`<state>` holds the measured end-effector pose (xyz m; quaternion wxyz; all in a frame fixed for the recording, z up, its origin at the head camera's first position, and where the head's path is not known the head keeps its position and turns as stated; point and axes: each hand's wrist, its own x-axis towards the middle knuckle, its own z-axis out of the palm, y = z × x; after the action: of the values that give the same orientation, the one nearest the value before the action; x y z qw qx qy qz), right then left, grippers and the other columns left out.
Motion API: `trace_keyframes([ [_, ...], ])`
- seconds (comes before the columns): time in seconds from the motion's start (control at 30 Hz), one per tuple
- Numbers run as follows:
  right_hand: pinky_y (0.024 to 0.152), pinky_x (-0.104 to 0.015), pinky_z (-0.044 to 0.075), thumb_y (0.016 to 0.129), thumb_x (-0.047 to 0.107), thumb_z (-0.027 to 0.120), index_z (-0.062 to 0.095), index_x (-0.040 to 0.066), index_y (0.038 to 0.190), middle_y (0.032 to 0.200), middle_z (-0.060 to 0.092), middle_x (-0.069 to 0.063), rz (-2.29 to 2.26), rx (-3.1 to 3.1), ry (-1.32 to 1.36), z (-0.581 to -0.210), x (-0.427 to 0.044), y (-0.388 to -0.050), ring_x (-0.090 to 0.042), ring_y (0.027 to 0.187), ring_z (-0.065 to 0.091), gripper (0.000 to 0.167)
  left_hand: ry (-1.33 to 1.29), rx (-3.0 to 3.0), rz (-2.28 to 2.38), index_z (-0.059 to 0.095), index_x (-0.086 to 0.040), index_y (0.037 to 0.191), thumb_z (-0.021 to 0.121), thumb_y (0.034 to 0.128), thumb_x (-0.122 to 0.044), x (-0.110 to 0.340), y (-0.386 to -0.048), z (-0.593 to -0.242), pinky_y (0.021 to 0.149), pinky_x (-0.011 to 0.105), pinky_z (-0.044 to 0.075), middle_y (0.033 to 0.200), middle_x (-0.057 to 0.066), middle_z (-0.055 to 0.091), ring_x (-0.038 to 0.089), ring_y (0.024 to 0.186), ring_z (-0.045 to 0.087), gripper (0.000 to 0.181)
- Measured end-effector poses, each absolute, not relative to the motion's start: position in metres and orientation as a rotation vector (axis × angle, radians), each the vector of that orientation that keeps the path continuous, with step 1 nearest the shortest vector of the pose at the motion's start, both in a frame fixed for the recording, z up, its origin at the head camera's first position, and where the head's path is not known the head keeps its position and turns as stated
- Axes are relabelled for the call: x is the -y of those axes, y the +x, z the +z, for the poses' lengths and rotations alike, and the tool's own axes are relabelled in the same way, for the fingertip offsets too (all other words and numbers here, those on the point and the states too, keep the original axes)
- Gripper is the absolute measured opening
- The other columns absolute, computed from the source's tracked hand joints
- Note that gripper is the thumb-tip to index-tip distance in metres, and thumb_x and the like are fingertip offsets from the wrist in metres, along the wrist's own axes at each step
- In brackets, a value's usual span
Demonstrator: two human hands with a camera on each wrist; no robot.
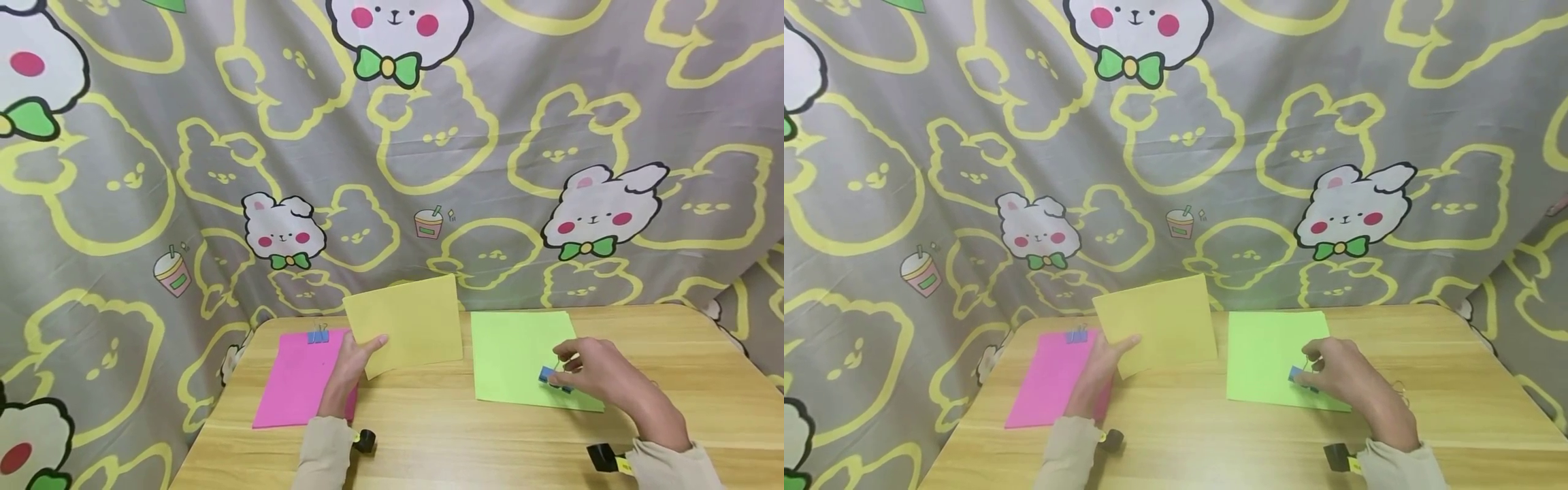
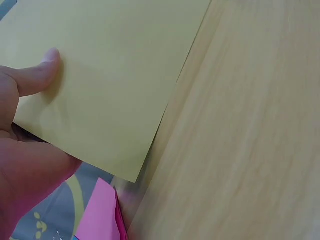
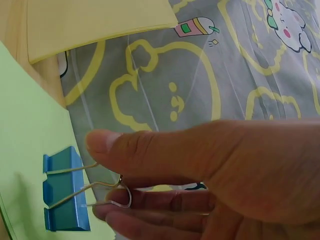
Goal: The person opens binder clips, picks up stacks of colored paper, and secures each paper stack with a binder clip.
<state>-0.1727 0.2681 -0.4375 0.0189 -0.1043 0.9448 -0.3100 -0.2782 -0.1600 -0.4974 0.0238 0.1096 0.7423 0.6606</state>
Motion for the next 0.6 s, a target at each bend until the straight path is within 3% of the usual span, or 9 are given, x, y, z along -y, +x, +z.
trace_keyframes([
  [0.3,0.073,-0.037,0.061,0.075,0.008,0.090,0.066,-0.015,0.118,0.109,0.070,-0.026,-1.021,-2.887,-0.365,-0.4399,-0.2634,-0.1720,-0.032,0.090,0.073,0.055,0.345,-2.366,2.022,0.061,-0.002,0.131,0.075,0.0938,-0.009,0.1545,-0.2768,-0.4986,0.107,0.047,0.048,0.126,0.013,0.068,0.031,0.123,0.061,0.041],
  [0.6,0.075,-0.044,0.060,0.075,0.009,0.090,0.065,-0.016,0.117,0.109,0.068,-0.028,-0.951,-2.923,-0.340,-0.4427,-0.2617,-0.1749,-0.034,0.090,0.072,0.055,0.356,-2.376,2.034,0.059,-0.001,0.134,0.075,0.0933,-0.007,0.1516,-0.2773,-0.4991,0.107,0.046,0.048,0.129,0.014,0.067,0.033,0.124,0.060,0.043],
])
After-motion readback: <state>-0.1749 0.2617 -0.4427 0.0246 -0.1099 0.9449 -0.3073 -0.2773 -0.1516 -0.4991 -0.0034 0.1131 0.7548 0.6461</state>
